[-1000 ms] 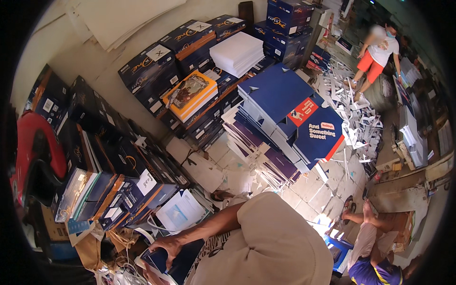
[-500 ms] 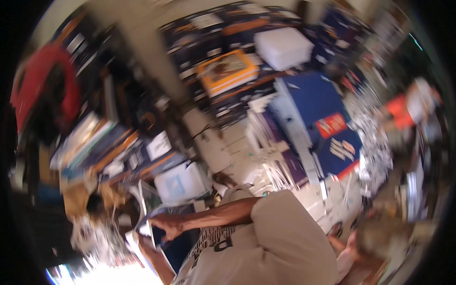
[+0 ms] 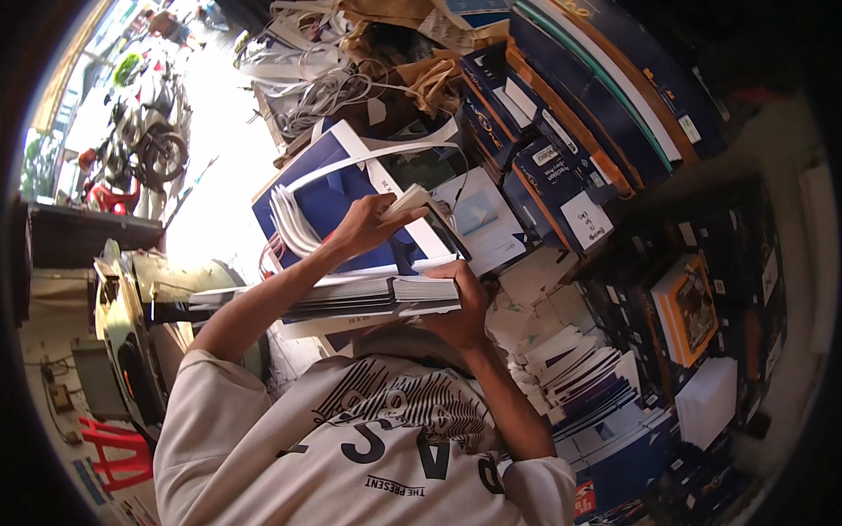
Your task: The person sorts through a stack of blue and white printed cardstock sheets, peeling off waste strips and aligning the finished pieces into a neat stack.
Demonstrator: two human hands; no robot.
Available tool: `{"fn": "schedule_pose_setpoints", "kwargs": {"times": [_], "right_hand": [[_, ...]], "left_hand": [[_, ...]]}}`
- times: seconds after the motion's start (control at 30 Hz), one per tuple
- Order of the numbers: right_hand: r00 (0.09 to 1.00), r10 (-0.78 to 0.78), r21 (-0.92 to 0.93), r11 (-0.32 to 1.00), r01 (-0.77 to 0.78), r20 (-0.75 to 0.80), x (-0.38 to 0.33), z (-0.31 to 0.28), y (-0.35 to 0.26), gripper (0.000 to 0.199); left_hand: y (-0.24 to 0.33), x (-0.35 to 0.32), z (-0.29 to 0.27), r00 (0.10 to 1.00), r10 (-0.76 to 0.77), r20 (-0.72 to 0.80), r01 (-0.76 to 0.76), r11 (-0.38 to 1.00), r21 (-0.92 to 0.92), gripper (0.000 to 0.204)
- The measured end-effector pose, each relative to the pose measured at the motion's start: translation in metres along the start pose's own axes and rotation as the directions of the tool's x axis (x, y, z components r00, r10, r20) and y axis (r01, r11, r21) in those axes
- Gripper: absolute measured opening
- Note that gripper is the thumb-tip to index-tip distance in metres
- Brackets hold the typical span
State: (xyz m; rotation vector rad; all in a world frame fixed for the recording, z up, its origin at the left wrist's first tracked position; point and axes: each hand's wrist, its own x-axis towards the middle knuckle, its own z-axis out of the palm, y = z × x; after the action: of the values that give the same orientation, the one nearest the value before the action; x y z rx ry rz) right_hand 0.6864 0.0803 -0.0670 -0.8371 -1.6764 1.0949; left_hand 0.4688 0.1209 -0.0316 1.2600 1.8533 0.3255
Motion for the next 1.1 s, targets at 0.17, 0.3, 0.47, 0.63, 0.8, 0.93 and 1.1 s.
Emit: {"fn": "schedule_pose_setpoints", "kwargs": {"times": [0.17, 0.3, 0.47, 0.63, 0.8, 0.93, 1.1], "right_hand": [[0.999, -0.031, 0.081, 0.996, 0.029, 0.029, 0.0, -0.001, 0.011, 0.032], [1.0, 0.006, 0.092, 0.996, -0.008, 0.023, -0.002, -0.005, 0.021, 0.037], [0.847, 0.159, 0.027, 0.979, -0.2, 0.507, 0.033, -0.034, -0.008, 0.051], [0.585, 0.117, 0.254, 0.821, -0.512, 0.802, 0.079, -0.06, 0.007, 0.054], [0.114, 0.685, -0.493, 0.62, -0.61, 0.719, 0.114, -0.044, 0.025, 0.068], [0.098, 0.724, -0.712, 0.69, -0.13, 0.683, 0.115, -0.001, -0.004, 0.079], [0.178, 0.642, -0.593, 0.761, -0.263, 0.745, 0.099, 0.006, -0.004, 0.079]], "left_hand": [[0.005, -0.026, 0.004, 0.677, 0.511, -0.53, -0.45, 0.857, 0.252, 0.059], [-0.004, -0.103, -0.028, 0.951, 0.269, 0.149, -0.3, 0.922, 0.244, 0.085], [-0.001, -0.153, 0.01, 0.997, 0.062, 0.042, -0.073, 0.92, 0.384, 0.072], [-0.005, -0.165, 0.046, 0.956, 0.143, -0.257, -0.034, 0.921, 0.388, 0.066], [-0.011, -0.172, 0.055, 0.934, 0.224, -0.277, -0.113, 0.924, 0.366, 0.071], [-0.014, -0.168, 0.053, 0.934, 0.256, -0.248, -0.14, 0.903, 0.406, 0.063], [-0.02, -0.164, 0.053, 0.92, 0.315, -0.232, -0.167, 0.853, 0.494, 0.055]]}}
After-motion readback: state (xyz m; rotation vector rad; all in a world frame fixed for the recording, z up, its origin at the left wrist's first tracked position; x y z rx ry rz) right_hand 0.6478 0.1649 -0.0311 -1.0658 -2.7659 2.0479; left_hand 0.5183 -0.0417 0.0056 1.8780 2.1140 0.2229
